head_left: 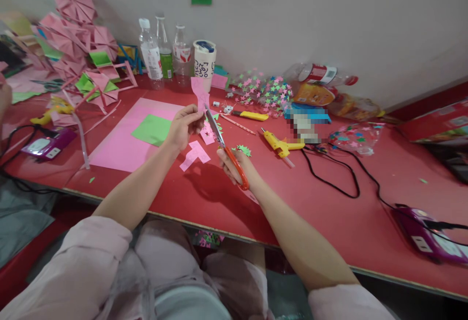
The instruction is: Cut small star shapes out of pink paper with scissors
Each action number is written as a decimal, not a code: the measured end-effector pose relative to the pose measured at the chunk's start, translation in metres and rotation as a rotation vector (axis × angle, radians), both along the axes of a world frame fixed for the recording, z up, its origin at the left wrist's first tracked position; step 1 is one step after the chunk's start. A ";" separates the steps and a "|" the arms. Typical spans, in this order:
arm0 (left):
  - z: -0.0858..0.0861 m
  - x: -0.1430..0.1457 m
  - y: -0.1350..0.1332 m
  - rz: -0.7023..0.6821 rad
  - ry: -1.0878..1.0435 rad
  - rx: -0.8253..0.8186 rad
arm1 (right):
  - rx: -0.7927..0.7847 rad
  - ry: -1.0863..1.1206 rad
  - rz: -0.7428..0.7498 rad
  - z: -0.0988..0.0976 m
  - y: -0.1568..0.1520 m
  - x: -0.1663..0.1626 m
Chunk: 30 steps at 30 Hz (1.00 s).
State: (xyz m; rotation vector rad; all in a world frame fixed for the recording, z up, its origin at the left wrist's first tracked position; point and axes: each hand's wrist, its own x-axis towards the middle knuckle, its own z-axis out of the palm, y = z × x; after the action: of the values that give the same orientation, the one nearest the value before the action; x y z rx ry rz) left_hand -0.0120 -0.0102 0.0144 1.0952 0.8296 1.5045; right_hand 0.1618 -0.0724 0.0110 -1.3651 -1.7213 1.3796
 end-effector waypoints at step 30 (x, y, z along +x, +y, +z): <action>0.003 -0.003 0.003 0.145 0.051 0.053 | -0.003 -0.002 0.044 0.001 -0.001 0.001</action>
State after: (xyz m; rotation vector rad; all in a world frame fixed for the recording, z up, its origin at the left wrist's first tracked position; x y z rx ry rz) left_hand -0.0149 -0.0073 0.0175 1.1362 0.9251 1.6325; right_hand 0.1632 -0.0733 0.0121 -1.3387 -1.7611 1.4049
